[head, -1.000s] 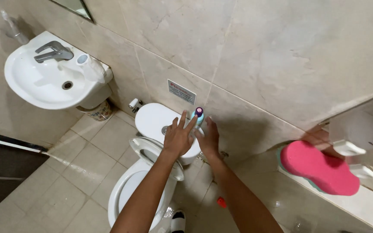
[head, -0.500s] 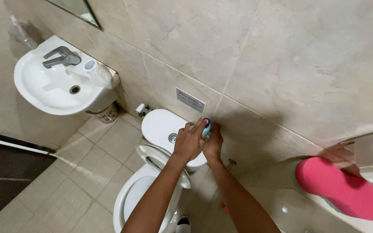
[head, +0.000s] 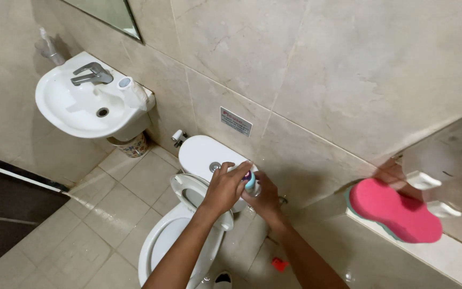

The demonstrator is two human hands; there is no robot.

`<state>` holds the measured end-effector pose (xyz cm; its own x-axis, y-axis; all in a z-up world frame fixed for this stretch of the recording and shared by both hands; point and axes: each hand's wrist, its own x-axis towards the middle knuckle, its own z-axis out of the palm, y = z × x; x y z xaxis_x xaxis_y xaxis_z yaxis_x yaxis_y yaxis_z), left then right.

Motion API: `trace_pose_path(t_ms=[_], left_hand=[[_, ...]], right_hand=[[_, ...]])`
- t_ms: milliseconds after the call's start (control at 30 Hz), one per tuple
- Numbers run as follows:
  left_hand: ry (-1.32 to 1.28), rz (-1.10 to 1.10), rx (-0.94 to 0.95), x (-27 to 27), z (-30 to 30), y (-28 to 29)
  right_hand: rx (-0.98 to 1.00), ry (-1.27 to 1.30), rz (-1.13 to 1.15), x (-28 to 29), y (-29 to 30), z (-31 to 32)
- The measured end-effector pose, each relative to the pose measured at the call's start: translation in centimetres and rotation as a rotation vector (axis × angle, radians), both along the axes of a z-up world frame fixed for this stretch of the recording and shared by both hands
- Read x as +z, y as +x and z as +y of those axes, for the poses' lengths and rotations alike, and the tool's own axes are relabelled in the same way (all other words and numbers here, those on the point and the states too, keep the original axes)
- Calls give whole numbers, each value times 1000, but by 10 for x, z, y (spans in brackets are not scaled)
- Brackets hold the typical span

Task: The person uses a handheld bidet sprayer to rinse the toilet bowl and surrounding floor area. They then open the toilet lid and seat, pick up a cleaning spray bottle, and prepare to apply the cleaner to the toilet.

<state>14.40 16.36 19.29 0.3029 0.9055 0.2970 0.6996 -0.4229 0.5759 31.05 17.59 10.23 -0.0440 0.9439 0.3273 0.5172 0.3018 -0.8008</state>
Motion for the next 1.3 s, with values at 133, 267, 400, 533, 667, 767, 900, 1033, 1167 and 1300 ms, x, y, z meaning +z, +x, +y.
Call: trace_pose_path(t_ms=[133,267,400,533,667,767,900,1033,1167,1300], left_hand=[[-13,59,-84,21,-38,-7],[-28,182,-275,53,-87,-8],[92,307,-420,54,-129,-3],[191,322,-481,59,-167,4],[197,305,-541,57,-192,14],[202,270,-551,58,-209,18],[146,199,-578,65,-226,25],[125,167,-583,62,-236,26],[102,89,-572,63,-245,27],[60,13,-525,56,-251,28]], right_hand=[[33,-11,-75,10,22,-44],[236,39,-166,41,37,-100],[350,281,-205,42,56,-143],[309,238,-236,49,64,-188],[312,260,-253,55,74,-221],[290,248,-244,55,79,-238],[263,219,-206,60,84,-257],[222,146,-188,57,86,-271],[221,178,-197,60,86,-280],[158,45,-214,69,81,-291]])
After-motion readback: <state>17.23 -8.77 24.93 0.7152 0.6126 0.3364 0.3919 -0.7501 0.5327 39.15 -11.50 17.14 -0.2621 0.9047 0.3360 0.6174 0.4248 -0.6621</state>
